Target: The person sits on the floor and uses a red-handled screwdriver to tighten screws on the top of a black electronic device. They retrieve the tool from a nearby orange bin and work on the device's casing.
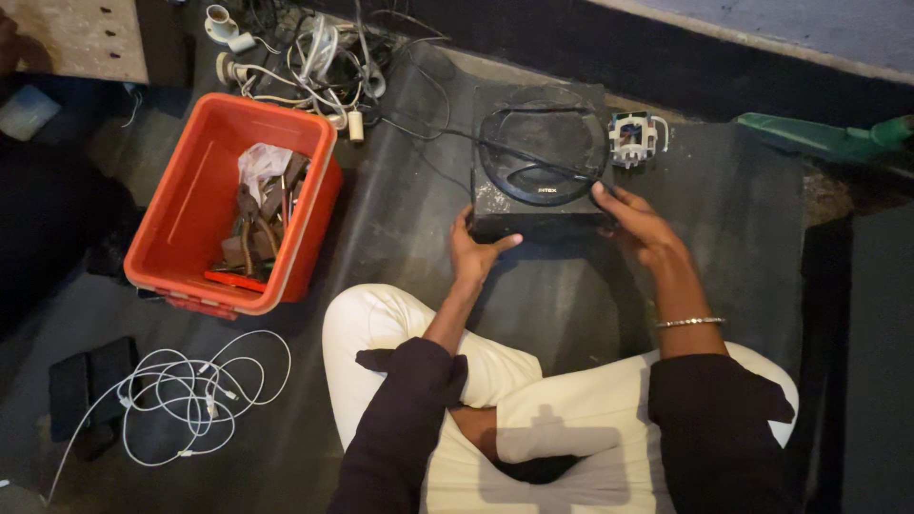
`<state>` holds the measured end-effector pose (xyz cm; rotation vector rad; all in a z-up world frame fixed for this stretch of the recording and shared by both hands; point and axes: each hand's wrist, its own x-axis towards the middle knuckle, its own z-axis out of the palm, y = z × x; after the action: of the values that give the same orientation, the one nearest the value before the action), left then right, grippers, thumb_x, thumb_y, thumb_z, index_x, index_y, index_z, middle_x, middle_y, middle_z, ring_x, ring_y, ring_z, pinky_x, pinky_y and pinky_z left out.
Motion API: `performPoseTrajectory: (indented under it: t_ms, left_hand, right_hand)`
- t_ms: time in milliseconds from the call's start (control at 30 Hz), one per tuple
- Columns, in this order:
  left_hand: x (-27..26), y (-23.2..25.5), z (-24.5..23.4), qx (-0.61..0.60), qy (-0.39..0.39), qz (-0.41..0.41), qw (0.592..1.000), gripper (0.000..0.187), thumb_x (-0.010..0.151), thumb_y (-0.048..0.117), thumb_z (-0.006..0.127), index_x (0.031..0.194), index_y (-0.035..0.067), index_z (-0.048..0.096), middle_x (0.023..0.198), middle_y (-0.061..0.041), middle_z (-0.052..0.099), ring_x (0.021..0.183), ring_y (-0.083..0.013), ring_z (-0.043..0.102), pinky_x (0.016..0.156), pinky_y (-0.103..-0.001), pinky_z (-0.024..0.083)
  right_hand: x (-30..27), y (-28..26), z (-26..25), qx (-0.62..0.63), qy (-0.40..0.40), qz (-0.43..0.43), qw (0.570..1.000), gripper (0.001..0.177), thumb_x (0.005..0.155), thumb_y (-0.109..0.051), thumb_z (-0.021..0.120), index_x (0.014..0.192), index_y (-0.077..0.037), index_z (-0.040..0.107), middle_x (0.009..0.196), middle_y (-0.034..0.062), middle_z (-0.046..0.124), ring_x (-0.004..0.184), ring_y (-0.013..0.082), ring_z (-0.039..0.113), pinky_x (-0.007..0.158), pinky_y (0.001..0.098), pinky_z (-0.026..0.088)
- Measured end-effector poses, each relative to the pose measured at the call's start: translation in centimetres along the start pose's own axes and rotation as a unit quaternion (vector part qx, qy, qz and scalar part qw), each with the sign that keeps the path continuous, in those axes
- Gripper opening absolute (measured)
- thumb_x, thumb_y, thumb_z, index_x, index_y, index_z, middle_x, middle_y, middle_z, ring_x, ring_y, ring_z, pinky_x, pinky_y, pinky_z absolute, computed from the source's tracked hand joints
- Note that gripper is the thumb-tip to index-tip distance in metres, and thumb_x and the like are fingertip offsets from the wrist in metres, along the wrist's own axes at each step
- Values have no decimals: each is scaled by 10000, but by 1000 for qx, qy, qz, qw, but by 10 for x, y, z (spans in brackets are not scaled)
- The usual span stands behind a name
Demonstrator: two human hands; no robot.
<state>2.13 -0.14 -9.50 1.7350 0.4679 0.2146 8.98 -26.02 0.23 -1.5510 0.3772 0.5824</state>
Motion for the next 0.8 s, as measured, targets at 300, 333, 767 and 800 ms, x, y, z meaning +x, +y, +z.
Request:
performPoseTrajectory:
  t_ms: [300, 333, 767, 800]
  left_hand:
    - [11, -26, 5, 43, -5, -1, 999, 977, 549, 297, 1014, 1370, 57, 543, 1279, -119, 629, 1150, -278, 666, 985, -381, 537]
    - [11, -20, 2, 68, -2, 2, 998, 967, 536, 312, 1017, 1346, 59, 554, 1260, -115, 635, 1136, -280, 668, 977, -383, 537]
    - [-11, 62, -33, 84, 91, 142, 982, 658, 787, 396, 914, 1250, -5, 673, 999, -101, 623, 963, -266, 613, 849, -383, 504]
    - [-12, 67, -35, 77, 91, 159, 980, 617, 806, 381, 894, 1255, 9, 692, 988, -96, 630, 960, -259, 610, 846, -373, 506]
  right_hand:
    - [2, 2, -3, -10, -59, 8, 998, 1010, 783, -621, 688, 1517, 9, 396, 1591, 177, 438, 1409, 427, 484, 1123, 557, 407]
    - [5, 3, -6, -43, -33, 9, 999, 966, 827, -633, 669, 1502, 7, 408, 1547, 171, 446, 1374, 389, 492, 1111, 531, 422]
    - [-15, -19, -30, -24, 1, -97, 995, 562, 938, -575, 656, 986, -15, 681, 867, 96, 689, 786, 180, 680, 719, 293, 565]
    - [-19, -23, -30, -17, 7, -103, 995, 547, 924, -556, 658, 971, -12, 685, 886, 117, 725, 817, 197, 729, 745, 290, 603]
